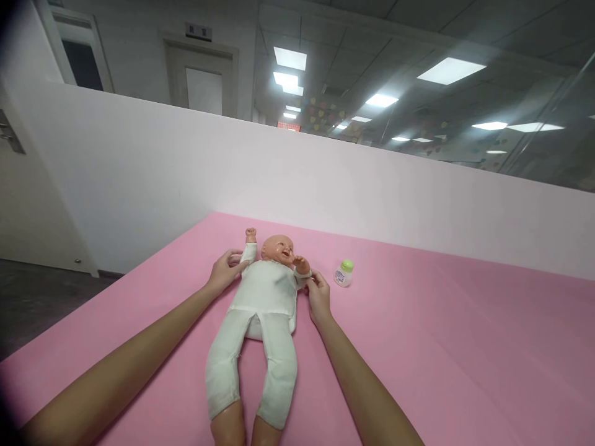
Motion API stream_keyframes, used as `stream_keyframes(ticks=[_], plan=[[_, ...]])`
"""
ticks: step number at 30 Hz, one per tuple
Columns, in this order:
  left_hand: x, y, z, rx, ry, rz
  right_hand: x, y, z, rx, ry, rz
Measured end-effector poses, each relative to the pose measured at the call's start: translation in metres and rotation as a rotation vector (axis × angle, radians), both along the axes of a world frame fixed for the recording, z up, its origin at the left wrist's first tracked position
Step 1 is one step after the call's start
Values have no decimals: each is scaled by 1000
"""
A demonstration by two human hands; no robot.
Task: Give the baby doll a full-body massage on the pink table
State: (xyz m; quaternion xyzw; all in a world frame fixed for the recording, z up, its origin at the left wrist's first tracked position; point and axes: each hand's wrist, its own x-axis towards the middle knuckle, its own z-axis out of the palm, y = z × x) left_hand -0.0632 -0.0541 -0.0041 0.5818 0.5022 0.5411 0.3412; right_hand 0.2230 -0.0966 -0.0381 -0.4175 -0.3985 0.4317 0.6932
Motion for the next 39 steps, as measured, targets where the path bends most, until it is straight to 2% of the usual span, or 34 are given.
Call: stream_keyframes(ticks=[8,24,31,39], plan=[[0,3,-3,58,153,64,-2,-1,3,-21,31,-39],[1,7,-7,92,182,78,-2,-4,6,-31,-33,-33],[-1,6,-3,97,356,60,0,-2,2,-26,-52,-37],[0,7,-5,14,153,25,3,2,3,-38,100,0]])
